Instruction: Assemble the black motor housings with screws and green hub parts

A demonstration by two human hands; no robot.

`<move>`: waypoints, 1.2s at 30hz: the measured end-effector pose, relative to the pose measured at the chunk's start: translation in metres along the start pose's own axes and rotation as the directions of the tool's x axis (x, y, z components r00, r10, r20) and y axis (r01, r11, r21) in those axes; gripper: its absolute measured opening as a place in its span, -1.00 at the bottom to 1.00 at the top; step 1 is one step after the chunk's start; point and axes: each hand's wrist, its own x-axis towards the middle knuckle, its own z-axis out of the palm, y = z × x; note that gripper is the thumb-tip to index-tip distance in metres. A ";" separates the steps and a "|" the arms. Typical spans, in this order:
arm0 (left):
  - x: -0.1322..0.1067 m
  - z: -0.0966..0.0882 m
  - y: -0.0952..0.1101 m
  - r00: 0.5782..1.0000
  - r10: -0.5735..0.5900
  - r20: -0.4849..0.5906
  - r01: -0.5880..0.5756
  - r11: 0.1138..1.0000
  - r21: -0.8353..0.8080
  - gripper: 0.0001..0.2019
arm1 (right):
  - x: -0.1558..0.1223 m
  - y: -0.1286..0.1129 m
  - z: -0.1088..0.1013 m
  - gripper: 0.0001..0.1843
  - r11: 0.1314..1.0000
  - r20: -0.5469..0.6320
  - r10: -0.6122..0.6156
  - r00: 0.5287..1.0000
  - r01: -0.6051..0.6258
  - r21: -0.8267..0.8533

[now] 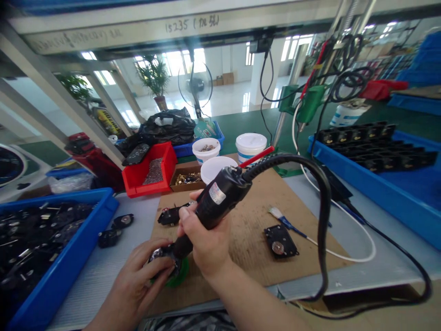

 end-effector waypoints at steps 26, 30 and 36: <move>-0.018 0.006 -0.013 0.997 0.075 0.000 -0.075 0.995 -0.073 -0.77 | -0.013 -0.028 0.003 -0.83 0.991 0.179 -0.034 0.983 0.056 -0.123; -0.025 0.014 -0.012 0.993 0.085 -0.080 -0.083 0.996 0.024 -0.72 | -0.017 -0.026 0.003 -0.80 0.987 0.202 -0.018 0.979 0.049 -0.154; -0.029 0.025 0.001 0.988 0.010 -0.151 0.012 0.989 0.147 -0.73 | -0.009 -0.022 0.007 -0.79 0.985 0.204 -0.026 0.979 0.060 -0.162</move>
